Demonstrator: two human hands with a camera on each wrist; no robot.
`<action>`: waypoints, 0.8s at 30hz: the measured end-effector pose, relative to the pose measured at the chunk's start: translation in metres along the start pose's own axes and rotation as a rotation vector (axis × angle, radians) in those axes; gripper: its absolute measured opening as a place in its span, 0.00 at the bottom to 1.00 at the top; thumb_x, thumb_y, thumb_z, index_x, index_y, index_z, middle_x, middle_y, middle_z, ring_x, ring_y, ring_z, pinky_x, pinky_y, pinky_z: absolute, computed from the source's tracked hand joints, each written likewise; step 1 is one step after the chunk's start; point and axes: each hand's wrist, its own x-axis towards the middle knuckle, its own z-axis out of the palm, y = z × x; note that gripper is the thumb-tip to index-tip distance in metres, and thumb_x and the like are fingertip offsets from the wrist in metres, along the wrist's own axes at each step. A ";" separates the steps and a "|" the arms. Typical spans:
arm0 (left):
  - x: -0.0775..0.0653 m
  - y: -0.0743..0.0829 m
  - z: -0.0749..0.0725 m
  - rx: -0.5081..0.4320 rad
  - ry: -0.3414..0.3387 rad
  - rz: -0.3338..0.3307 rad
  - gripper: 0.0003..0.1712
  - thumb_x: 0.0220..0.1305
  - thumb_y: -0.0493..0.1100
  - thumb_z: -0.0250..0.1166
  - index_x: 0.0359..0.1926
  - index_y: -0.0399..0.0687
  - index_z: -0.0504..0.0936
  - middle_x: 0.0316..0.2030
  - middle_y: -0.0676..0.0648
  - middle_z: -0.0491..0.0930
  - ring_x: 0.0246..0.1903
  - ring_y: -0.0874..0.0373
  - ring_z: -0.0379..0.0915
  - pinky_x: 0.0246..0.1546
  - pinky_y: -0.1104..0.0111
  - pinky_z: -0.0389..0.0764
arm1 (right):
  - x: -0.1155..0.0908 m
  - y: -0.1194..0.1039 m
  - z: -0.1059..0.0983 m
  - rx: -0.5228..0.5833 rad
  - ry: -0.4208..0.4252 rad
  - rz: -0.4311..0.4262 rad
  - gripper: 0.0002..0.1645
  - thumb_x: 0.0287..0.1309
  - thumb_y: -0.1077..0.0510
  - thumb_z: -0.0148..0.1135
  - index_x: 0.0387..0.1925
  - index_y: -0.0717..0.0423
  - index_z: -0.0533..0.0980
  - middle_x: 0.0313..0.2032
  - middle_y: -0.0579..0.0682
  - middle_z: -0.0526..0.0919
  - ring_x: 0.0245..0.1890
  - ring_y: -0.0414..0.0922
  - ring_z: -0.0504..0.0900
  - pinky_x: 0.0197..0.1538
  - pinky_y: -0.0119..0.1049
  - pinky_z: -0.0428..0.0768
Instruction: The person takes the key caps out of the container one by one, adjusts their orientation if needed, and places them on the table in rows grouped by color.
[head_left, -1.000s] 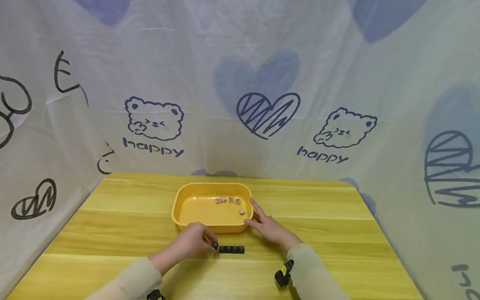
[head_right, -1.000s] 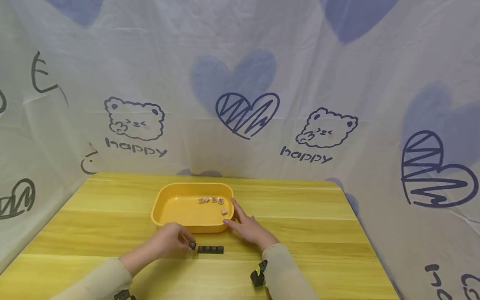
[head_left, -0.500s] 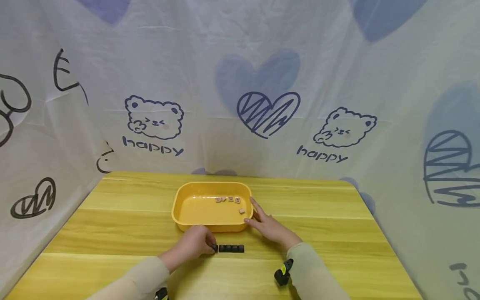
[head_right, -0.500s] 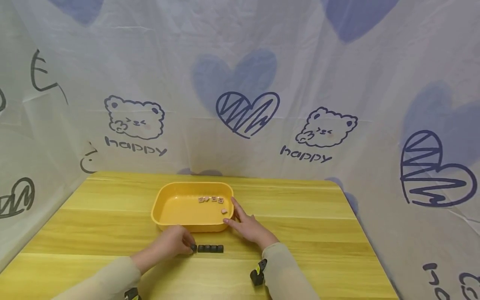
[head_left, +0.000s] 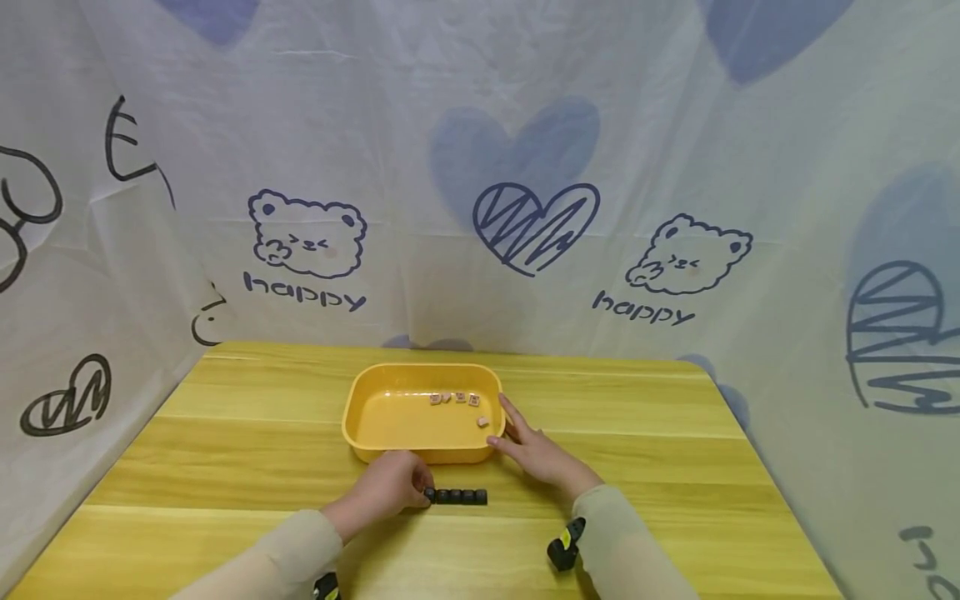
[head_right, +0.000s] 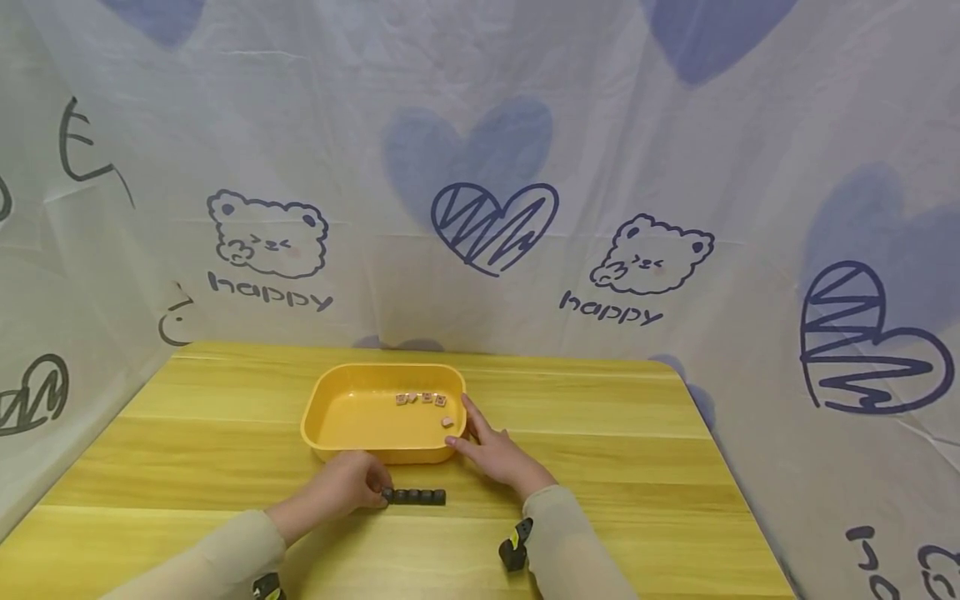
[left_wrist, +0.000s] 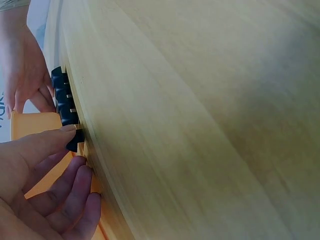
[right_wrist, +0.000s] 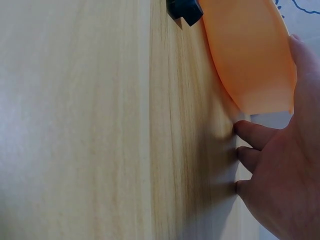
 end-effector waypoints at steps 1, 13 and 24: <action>0.000 0.000 0.000 0.000 -0.003 -0.003 0.11 0.42 0.35 0.79 0.27 0.48 0.86 0.23 0.57 0.79 0.25 0.63 0.71 0.30 0.66 0.76 | 0.000 0.000 0.000 0.000 0.000 -0.003 0.45 0.69 0.36 0.47 0.76 0.29 0.34 0.71 0.50 0.60 0.72 0.59 0.48 0.69 0.60 0.32; 0.000 0.002 0.000 0.009 0.003 -0.004 0.11 0.41 0.35 0.79 0.28 0.47 0.86 0.24 0.57 0.79 0.25 0.63 0.71 0.30 0.66 0.75 | 0.001 0.001 -0.001 -0.008 0.003 -0.017 0.45 0.70 0.36 0.48 0.76 0.29 0.35 0.71 0.51 0.60 0.72 0.60 0.49 0.70 0.60 0.33; -0.003 0.011 -0.001 -0.009 0.031 -0.022 0.13 0.42 0.39 0.79 0.32 0.47 0.86 0.26 0.55 0.80 0.26 0.63 0.72 0.30 0.66 0.76 | 0.000 0.001 -0.001 -0.010 0.003 -0.009 0.45 0.70 0.36 0.48 0.76 0.28 0.34 0.71 0.50 0.59 0.72 0.61 0.48 0.70 0.60 0.33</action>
